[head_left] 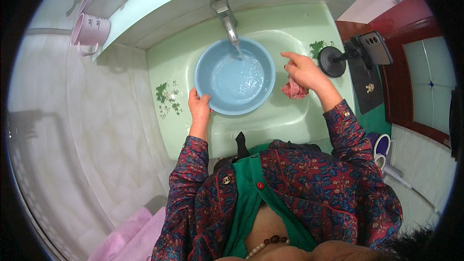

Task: The person wipes a tiled floor with a red cloth, then moves to a bathroom sink to rinse and wring the cloth in a blue basin under running water. After wringing, the person returns to the floor and continues wiping, then lifts a dark mat and wipes underneath it before placing the mat back.

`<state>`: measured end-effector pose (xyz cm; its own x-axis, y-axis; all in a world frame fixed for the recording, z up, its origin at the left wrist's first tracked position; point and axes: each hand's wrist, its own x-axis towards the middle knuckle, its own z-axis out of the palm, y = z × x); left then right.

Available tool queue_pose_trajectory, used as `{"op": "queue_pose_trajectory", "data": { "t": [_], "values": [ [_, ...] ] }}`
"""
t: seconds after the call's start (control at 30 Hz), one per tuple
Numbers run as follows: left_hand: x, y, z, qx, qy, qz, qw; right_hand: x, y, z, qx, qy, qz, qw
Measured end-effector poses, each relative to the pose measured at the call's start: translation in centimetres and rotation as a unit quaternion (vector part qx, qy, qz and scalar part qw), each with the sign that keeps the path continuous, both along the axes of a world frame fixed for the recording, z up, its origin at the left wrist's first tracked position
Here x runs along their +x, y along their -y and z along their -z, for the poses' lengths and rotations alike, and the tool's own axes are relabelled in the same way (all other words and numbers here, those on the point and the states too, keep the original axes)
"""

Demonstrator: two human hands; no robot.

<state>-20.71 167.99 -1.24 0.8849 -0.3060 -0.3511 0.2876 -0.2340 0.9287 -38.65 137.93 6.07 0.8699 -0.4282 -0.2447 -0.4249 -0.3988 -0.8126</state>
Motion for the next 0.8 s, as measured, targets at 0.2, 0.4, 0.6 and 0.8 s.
{"op": "queue_pose_trajectory", "data": {
  "t": [0.2, 0.4, 0.6, 0.8],
  "values": [
    [-0.9, 2.2, -3.6, 0.078, 0.071, 0.031, 0.994, -0.8, -3.4, 5.4, 0.116, -0.064, 0.068, 0.989],
    [0.3, -0.2, -6.2, 0.199, 0.109, 0.013, 0.974, 0.6, -8.4, 9.3, 0.340, -0.056, 0.096, 0.934],
    [1.2, -0.6, -8.0, 0.298, 0.346, 0.077, 0.886, 0.8, -12.4, 12.6, 0.305, -0.076, 0.025, 0.949],
    [0.5, 2.1, -10.4, 0.387, 0.469, 0.151, 0.780, -0.5, -12.8, 14.7, 0.279, -0.081, -0.046, 0.956]
  ]
}}
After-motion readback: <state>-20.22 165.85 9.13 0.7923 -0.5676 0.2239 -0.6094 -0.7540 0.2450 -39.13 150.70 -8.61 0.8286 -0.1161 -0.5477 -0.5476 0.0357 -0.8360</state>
